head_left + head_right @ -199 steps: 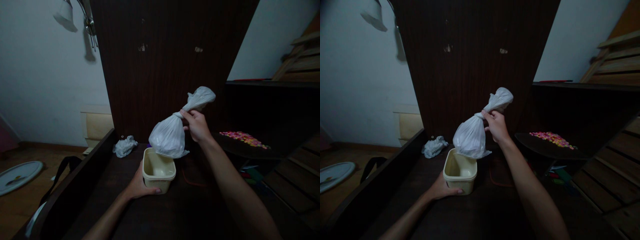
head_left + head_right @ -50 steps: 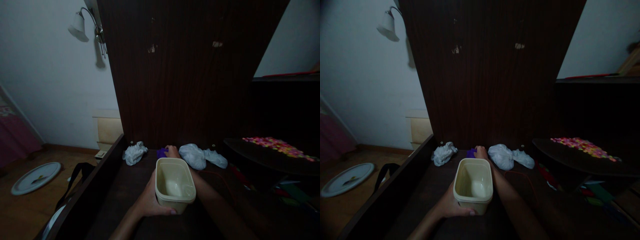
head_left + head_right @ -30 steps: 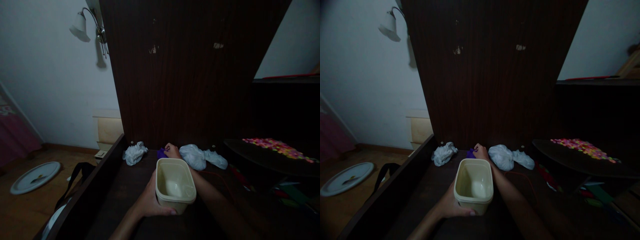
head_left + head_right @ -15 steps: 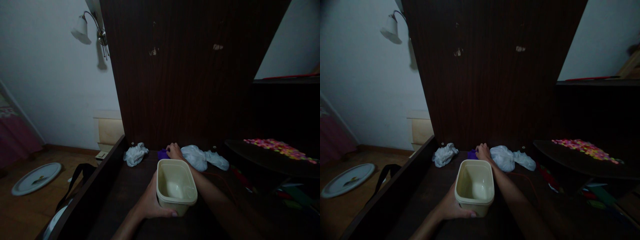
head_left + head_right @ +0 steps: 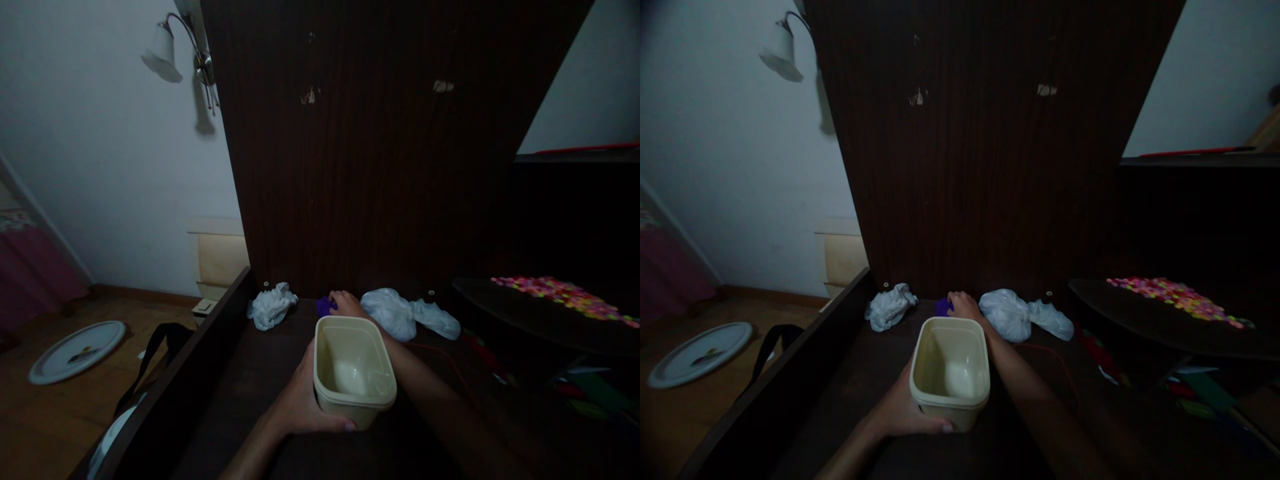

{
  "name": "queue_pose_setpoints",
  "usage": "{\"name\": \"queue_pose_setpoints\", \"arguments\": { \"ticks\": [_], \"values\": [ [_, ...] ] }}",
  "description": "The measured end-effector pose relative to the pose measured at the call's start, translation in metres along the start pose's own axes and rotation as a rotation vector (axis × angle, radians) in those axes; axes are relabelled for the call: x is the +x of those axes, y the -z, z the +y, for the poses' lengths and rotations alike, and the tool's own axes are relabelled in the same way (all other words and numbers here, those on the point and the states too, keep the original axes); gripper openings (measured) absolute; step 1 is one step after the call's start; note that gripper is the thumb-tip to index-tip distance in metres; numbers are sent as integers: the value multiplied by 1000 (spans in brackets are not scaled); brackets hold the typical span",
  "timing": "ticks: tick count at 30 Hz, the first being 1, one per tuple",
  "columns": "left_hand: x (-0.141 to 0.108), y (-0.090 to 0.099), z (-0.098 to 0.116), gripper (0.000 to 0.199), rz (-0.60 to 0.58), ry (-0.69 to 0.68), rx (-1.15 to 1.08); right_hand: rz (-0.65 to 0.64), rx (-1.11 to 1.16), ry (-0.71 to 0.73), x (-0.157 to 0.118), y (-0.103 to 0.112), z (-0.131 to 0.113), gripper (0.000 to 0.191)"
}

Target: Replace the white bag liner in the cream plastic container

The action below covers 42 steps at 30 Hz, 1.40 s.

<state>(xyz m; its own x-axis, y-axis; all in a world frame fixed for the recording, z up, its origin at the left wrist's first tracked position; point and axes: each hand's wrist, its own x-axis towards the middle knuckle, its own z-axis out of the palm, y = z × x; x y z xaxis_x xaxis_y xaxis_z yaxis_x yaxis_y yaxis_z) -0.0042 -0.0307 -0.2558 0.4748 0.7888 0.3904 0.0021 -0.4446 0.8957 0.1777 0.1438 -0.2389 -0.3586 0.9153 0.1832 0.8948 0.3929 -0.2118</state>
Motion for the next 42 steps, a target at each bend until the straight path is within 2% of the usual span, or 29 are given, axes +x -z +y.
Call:
{"name": "queue_pose_setpoints", "arguments": {
  "ticks": [7, 14, 18, 23, 29, 34, 39, 42],
  "values": [
    [1, 1, 2, 139, -2, 11, 16, 7, 8, -49, 0, 2, 0, 17],
    [1, 0, 3, 139, 5, 29, 11, 79, 143, -117, 1, 5, -2, 28],
    [0, 0, 3, 140, 21, 29, 42, 100, 236, -190, 3, 6, 0, 21],
    [0, 0, 2, 139, 20, 21, 19, 68, 354, -231, 5, 2, 2, 30],
    [1, 1, 4, 139, -8, 13, 20, 21, 447, -273, 7, -3, 5, 32],
    [2, 1, 4, 138, -11, -18, 10, 32, 509, -226, 11, -1, 8, 32],
    [1, 1, 4, 137, 7, 3, 13, 95, 534, -136, 15, 8, 13, 24],
    [-3, 0, 6, 135, -7, -6, 1, 135, 505, -97, 15, 12, 17, 30]
  ]
}}
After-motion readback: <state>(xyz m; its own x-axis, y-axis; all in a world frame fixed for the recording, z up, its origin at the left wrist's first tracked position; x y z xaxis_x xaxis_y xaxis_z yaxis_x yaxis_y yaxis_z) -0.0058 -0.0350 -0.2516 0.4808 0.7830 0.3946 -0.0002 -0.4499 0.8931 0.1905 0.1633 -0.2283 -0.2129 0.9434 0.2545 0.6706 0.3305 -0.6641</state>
